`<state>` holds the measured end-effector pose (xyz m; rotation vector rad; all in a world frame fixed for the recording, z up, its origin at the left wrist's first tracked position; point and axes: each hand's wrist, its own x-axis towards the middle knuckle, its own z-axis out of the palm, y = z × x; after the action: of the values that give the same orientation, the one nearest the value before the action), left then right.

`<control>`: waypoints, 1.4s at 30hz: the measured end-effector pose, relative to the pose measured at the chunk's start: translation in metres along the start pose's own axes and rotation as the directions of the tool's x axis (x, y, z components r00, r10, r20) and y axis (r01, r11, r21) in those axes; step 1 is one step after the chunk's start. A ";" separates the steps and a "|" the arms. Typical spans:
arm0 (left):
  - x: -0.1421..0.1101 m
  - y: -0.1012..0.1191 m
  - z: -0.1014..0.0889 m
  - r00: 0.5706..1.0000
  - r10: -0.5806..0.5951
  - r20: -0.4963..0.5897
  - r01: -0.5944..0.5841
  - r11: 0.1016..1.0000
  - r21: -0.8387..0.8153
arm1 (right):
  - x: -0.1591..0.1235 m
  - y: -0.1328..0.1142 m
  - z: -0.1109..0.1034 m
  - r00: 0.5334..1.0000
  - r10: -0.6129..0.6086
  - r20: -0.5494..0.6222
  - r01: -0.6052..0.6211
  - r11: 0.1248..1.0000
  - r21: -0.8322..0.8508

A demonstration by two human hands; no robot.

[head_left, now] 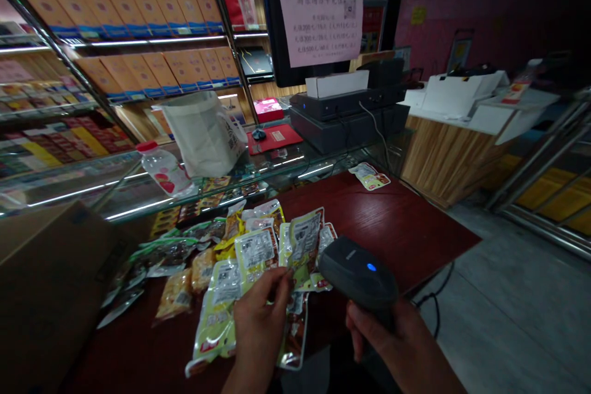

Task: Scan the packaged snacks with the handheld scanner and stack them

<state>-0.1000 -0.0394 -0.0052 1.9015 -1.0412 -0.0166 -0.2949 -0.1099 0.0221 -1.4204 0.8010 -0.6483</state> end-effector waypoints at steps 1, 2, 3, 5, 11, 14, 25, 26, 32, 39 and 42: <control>0.001 0.000 0.001 1.000 0.006 0.001 -0.006 1.000 0.008 | 0.000 0.000 -0.001 1.000 -0.003 -0.004 0.003 1.000 -0.003; 0.001 0.001 0.001 1.000 0.011 -0.001 -0.011 1.000 0.019 | 0.001 0.000 -0.002 1.000 -0.006 -0.006 0.006 1.000 -0.006; 0.002 0.002 0.001 1.000 0.016 -0.006 -0.016 0.999 0.033 | 0.001 0.000 -0.002 1.000 -0.010 -0.004 0.010 1.000 -0.007; 0.003 0.004 0.002 1.000 0.020 -0.021 -0.019 0.998 0.061 | 0.001 -0.001 -0.004 1.000 -0.016 0.002 0.016 1.000 -0.005; 0.004 0.009 0.005 1.000 -0.006 0.015 0.005 0.997 0.075 | 0.004 0.005 -0.015 0.999 -0.017 0.028 0.019 0.997 -0.071; 0.015 0.017 0.008 0.995 -0.051 0.085 0.051 0.999 -0.001 | 0.010 0.011 -0.023 0.999 -0.021 0.046 0.025 0.997 -0.072; 0.163 0.061 0.123 0.694 -0.437 0.572 0.717 0.489 -0.496 | 0.024 0.028 -0.060 0.955 0.060 -0.291 -0.014 0.988 0.157; 0.173 0.061 0.139 0.676 -0.449 0.584 0.736 0.453 -0.504 | 0.024 0.032 -0.063 0.953 0.070 -0.293 -0.026 0.988 0.150; 0.203 0.064 0.209 0.603 -0.501 0.620 0.795 0.324 -0.512 | 0.027 0.043 -0.079 0.967 0.110 -0.231 -0.090 0.991 0.094; 0.218 0.064 0.246 0.598 -0.516 0.612 0.801 0.400 -0.446 | 0.028 0.027 -0.073 0.916 0.116 -0.383 -0.082 0.991 0.106; 0.222 0.063 0.253 0.582 -0.527 0.619 0.803 0.490 -0.339 | 0.030 0.027 -0.073 0.918 0.122 -0.377 -0.077 0.988 0.132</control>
<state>-0.1021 -0.3812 -0.0156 1.5952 -0.3507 -1.1842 -0.3376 -0.1753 -0.0065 -1.1527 1.1193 -0.8954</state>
